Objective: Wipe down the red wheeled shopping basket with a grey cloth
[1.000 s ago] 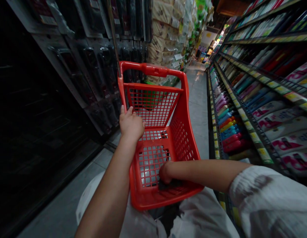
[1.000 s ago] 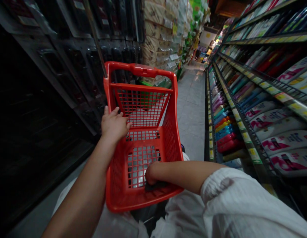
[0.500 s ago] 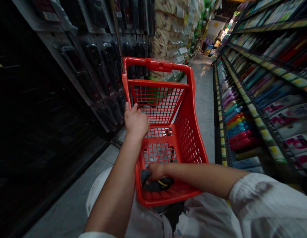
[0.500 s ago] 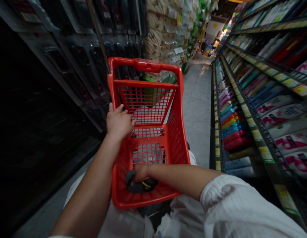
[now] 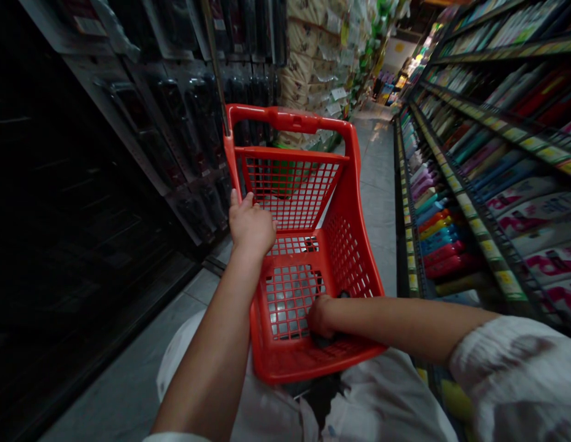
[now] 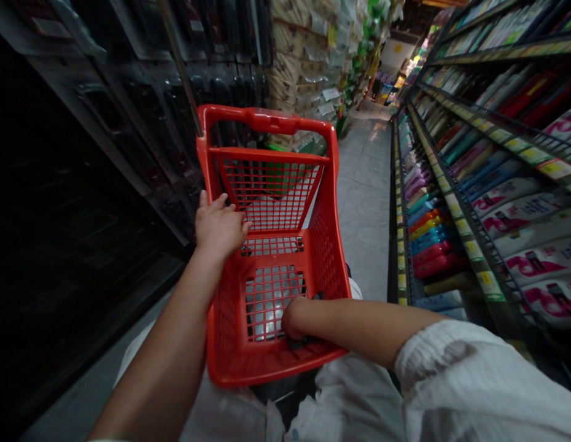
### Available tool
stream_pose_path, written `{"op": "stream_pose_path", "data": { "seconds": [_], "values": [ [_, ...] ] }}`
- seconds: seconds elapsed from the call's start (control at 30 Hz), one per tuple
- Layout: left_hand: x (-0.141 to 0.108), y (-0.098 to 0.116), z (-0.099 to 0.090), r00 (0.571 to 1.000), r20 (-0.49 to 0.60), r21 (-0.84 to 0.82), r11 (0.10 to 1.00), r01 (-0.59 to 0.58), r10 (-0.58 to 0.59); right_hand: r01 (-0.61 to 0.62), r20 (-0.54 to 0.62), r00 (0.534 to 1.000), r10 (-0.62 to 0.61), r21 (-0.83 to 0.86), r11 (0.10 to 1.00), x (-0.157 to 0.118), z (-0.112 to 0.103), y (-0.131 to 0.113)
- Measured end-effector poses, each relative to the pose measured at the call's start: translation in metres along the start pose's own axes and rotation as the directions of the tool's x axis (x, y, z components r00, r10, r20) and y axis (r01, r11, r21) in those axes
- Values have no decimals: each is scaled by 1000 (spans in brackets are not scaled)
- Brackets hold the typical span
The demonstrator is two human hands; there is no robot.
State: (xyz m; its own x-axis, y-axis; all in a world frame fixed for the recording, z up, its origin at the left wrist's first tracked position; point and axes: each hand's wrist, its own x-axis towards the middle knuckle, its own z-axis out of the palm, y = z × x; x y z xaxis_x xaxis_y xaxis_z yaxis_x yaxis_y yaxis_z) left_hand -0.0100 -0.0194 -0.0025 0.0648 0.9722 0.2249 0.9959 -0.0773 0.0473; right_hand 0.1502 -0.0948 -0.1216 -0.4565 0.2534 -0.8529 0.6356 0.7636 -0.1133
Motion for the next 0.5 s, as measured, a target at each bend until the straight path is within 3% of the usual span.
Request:
{"op": "stream_pose_path", "data": {
  "seconds": [0.07, 0.1, 0.17, 0.27, 0.37, 0.5],
  "values": [
    [0, 0, 0, 1000, 6, 18, 1000, -2, 2, 49, 144, 989, -43, -36, 998, -3, -10, -6],
    [0, 0, 0, 1000, 5, 18, 1000, -5, 5, 84, 140, 987, -83, 0, 996, -4, -17, -10],
    [0, 0, 1, 1000, -3, 16, 1000, -16, 16, 99, 17, 995, -103, 143, 985, -7, -29, -20],
    [1, -1, 2, 1000, -5, 36, 999, -21, 21, 63, -168, 986, 9, 421, 905, -10, -36, -35],
    [1, -2, 3, 1000, -8, 36, 999, -18, 19, 89, -185, 981, 51, 675, 733, -15, -27, -41],
    [1, -2, 3, 999, -35, 17, 1000, -8, 9, 266, -259, 963, -68, 892, 366, -33, -11, -38]
  ]
}}
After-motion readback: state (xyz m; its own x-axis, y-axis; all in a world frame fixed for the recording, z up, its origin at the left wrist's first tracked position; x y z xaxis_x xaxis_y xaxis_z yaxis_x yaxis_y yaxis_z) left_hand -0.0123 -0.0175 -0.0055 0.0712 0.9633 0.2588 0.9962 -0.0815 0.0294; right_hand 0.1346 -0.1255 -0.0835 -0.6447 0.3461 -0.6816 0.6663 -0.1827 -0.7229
